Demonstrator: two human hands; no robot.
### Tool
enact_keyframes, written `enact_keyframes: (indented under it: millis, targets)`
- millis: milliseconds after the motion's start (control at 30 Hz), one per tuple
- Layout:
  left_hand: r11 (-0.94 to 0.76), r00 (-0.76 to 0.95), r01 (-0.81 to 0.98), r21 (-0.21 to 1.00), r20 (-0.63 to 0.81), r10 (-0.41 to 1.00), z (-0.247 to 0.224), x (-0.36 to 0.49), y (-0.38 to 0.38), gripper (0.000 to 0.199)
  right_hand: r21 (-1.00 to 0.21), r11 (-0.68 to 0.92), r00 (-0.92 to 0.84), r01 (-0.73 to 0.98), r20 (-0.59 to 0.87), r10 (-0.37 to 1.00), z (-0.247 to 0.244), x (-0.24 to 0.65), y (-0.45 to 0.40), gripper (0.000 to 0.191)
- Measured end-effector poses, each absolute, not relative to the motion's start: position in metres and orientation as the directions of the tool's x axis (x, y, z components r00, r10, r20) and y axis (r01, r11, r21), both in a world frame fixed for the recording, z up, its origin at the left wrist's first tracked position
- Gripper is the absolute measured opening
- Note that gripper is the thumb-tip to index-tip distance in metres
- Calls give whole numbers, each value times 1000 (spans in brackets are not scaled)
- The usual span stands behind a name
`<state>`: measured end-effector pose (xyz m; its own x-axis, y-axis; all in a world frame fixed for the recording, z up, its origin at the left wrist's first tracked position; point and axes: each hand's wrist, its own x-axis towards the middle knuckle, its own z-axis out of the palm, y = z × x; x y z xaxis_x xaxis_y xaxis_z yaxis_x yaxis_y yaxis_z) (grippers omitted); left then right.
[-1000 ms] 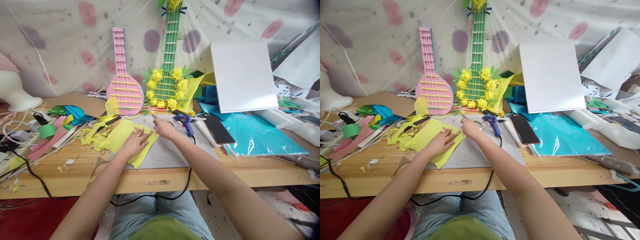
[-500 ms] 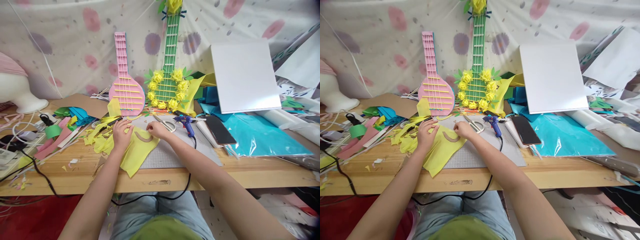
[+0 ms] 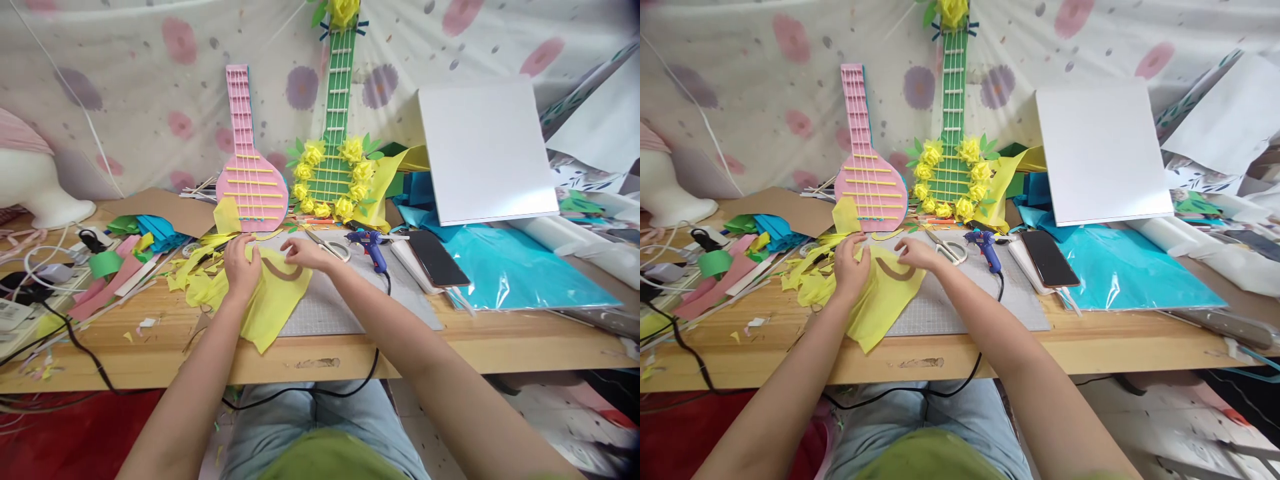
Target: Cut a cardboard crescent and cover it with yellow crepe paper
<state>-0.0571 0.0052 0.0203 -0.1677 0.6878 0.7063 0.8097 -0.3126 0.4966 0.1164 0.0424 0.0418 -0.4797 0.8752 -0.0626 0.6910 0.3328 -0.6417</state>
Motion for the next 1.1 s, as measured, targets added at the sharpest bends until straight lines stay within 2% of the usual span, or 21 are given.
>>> enact_keyframes:
  millis: [67, 100, 167, 267, 367, 433, 500, 567, 600, 633, 667, 733, 800, 867, 967, 1100]
  targets:
    - [-303, -243, 792, 531, 728, 642, 30, -63, 4, 16, -774, 384, -545, 504, 60, 836, 56, 126, 47, 34]
    - [-303, -279, 778, 550, 735, 618, 35, -65, 4, 16, -777, 375, -485, 506, 103, 869, 61, 131, 49, 33]
    - [-316, -344, 740, 594, 738, 580, 43, -66, 4, 19, -736, 290, -203, 612, 208, 957, 67, 136, 51, 30]
    - [-336, -422, 675, 657, 717, 554, 44, -60, 5, 21, -772, 264, -69, 578, 277, 958, 68, 137, 51, 28]
    - [-313, -519, 564, 764, 623, 586, 34, -44, 4, 24, -858, 275, 47, 433, 326, 944, 63, 137, 51, 27]
    - [-263, -565, 412, 872, 471, 678, 27, -28, 0, 25, -904, 235, 184, 357, 315, 931, 57, 139, 53, 26]
    - [-179, -475, 255, 950, 284, 833, 22, -9, -5, 18, -940, 185, 304, 288, 273, 913, 46, 142, 56, 26]
    - [-19, -93, 216, 976, 39, 995, 19, 10, -11, 15, -963, 143, 392, 228, 225, 892, 33, 142, 56, 26]
    - [116, 102, 204, 972, -139, 985, 19, 18, -13, 20, -974, 126, 410, 191, 195, 891, 25, 142, 56, 27]
    - [235, 199, 163, 958, -266, 943, 19, 25, -14, 24, -983, 111, 415, 147, 163, 895, 18, 140, 55, 28]
    - [311, 212, 87, 946, -323, 922, 20, 30, -14, 26, -990, 96, 418, 99, 129, 900, 12, 138, 53, 28]
    - [346, 145, -150, 926, -326, 934, 20, 34, -10, 24, -998, 56, 406, 14, 57, 912, 3, 133, 49, 28]
    - [267, 52, -391, 881, -268, 962, 20, 35, -5, 19, -998, 7, 390, -58, -16, 921, -2, 129, 46, 29]
    - [183, -11, -536, 824, -223, 975, 19, 35, -1, 20, -991, -22, 366, -134, -70, 928, -5, 126, 44, 29]
    - [130, -91, -561, 817, -217, 972, 15, 35, 3, 29, -966, -2, 310, -259, -85, 947, -6, 124, 40, 28]
    - [101, -176, -427, 899, -192, 966, 7, 26, 8, 39, -910, 23, 231, -415, -81, 970, -4, 125, 33, 33]
